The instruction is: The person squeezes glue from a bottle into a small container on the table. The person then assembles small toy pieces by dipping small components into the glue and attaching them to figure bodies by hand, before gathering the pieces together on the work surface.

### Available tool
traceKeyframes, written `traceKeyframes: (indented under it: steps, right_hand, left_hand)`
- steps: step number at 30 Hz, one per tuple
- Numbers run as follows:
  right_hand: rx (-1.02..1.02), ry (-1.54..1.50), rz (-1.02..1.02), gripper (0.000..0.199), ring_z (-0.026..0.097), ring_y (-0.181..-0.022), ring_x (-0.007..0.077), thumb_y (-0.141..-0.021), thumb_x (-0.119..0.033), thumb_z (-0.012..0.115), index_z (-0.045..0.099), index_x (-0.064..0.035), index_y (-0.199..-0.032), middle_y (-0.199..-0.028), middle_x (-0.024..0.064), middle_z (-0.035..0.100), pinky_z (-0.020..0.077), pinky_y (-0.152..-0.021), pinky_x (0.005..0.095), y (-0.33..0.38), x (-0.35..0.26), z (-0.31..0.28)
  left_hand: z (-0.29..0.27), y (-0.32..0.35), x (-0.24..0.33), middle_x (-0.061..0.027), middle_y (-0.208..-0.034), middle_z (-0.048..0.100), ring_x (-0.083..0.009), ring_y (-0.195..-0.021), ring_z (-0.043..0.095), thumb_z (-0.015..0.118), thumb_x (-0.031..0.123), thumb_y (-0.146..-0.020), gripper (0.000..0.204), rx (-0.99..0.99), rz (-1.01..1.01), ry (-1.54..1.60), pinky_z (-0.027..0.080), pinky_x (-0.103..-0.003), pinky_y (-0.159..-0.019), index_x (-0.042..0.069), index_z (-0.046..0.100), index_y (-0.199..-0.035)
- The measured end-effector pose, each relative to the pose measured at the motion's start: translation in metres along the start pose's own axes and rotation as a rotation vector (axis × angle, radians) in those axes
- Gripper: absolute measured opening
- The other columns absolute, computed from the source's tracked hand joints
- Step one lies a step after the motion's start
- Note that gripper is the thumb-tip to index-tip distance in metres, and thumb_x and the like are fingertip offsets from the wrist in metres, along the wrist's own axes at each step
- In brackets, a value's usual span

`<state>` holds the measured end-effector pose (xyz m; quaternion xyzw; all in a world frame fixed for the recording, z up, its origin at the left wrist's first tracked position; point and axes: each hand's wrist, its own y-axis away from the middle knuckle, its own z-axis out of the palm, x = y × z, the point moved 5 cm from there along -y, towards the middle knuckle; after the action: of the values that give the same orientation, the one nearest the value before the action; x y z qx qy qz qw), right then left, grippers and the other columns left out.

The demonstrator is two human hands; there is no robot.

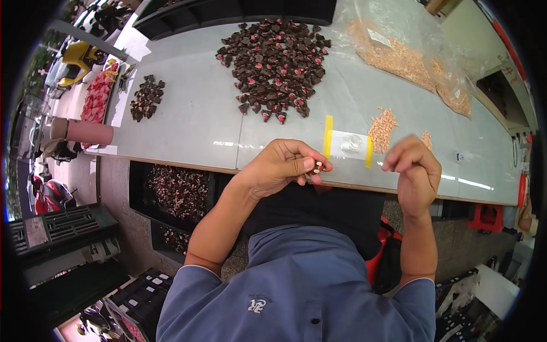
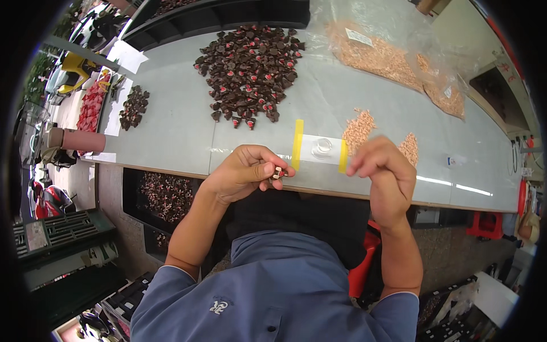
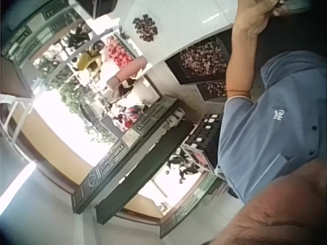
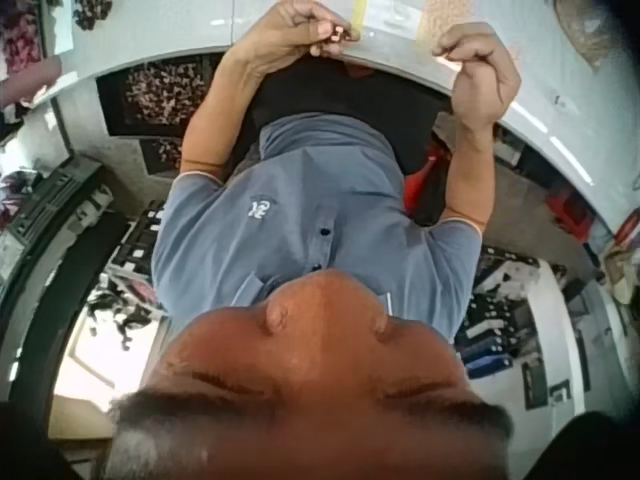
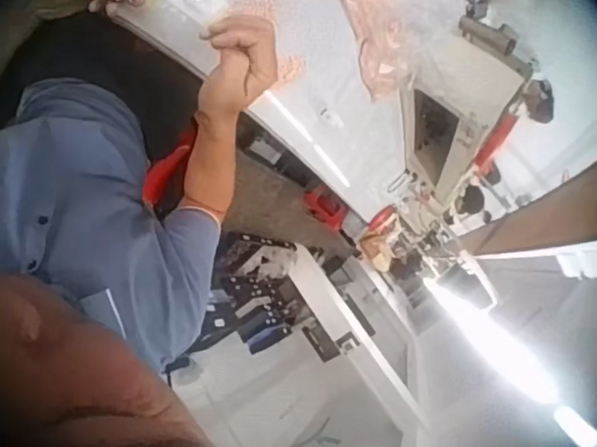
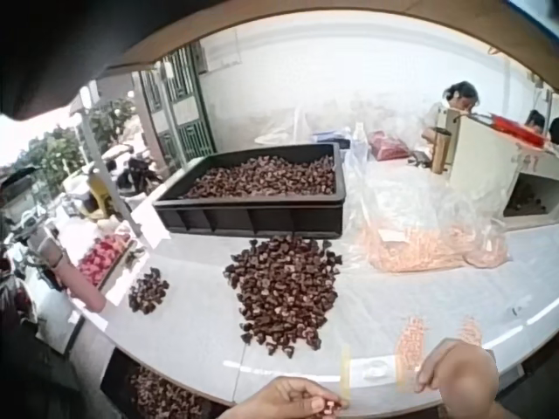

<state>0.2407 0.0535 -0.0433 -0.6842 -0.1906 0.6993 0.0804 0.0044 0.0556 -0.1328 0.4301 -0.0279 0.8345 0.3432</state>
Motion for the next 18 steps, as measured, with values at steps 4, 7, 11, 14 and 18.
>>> traceKeyframes:
  steps: [4,7,11,14,18]
  right_hand:
    - [0.122,-0.185,0.121,0.025,0.042,-0.061,0.0136,-0.090,-0.022,0.048,0.043,-0.0050,-0.073,-0.070,0.0074,0.044,0.0341,-0.051,0.0245,0.029,0.025,-0.024]
    - [0.231,-0.194,0.148,0.029,0.033,-0.057,0.0096,-0.095,-0.024,0.047,0.039,-0.0076,-0.073,-0.067,0.0020,0.035,0.0264,-0.047,0.0243,0.048,0.040,-0.044]
    - [0.249,0.023,0.198,0.033,0.028,-0.054,0.0060,-0.105,-0.021,0.044,0.039,-0.0081,-0.074,-0.067,-0.0005,0.034,0.0250,-0.047,0.0232,0.064,0.042,-0.051]
    - [0.296,0.192,0.209,0.032,0.032,-0.054,0.0045,-0.108,-0.019,0.043,0.044,-0.0068,-0.078,-0.069,-0.0013,0.038,0.0264,-0.047,0.0215,0.068,0.049,-0.064]
    - [0.364,0.348,0.154,0.026,0.038,-0.058,0.0045,-0.106,-0.020,0.052,0.053,-0.0031,-0.086,-0.071,-0.0017,0.044,0.0307,-0.052,0.0198,0.071,0.057,-0.079]
  left_hand:
    - [-0.004,0.007,0.006,-0.0195,-0.109,0.072,-0.0155,-0.083,0.073,0.066,0.013,-0.097,0.016,0.018,0.026,0.006,0.054,-0.019,-0.063,0.000,0.068,-0.106]
    - [-0.016,0.021,0.023,-0.0131,-0.111,0.071,-0.0137,-0.088,0.069,0.067,0.014,-0.097,0.020,0.121,0.058,-0.013,0.054,-0.021,-0.069,-0.001,0.068,-0.109]
    - [-0.054,0.054,0.067,-0.0120,-0.112,0.071,-0.0142,-0.090,0.067,0.065,0.015,-0.098,0.021,0.449,0.300,-0.175,0.050,-0.022,-0.070,-0.001,0.067,-0.112]
    - [-0.097,0.080,0.096,-0.0077,-0.112,0.072,-0.0129,-0.086,0.067,0.065,0.016,-0.098,0.021,0.765,0.489,-0.487,0.049,-0.024,-0.069,0.001,0.067,-0.112]
    - [-0.148,0.119,0.127,-0.0084,-0.102,0.073,-0.0131,-0.084,0.067,0.069,0.015,-0.093,0.026,1.235,0.577,-1.041,0.051,-0.027,-0.070,0.001,0.067,-0.114]
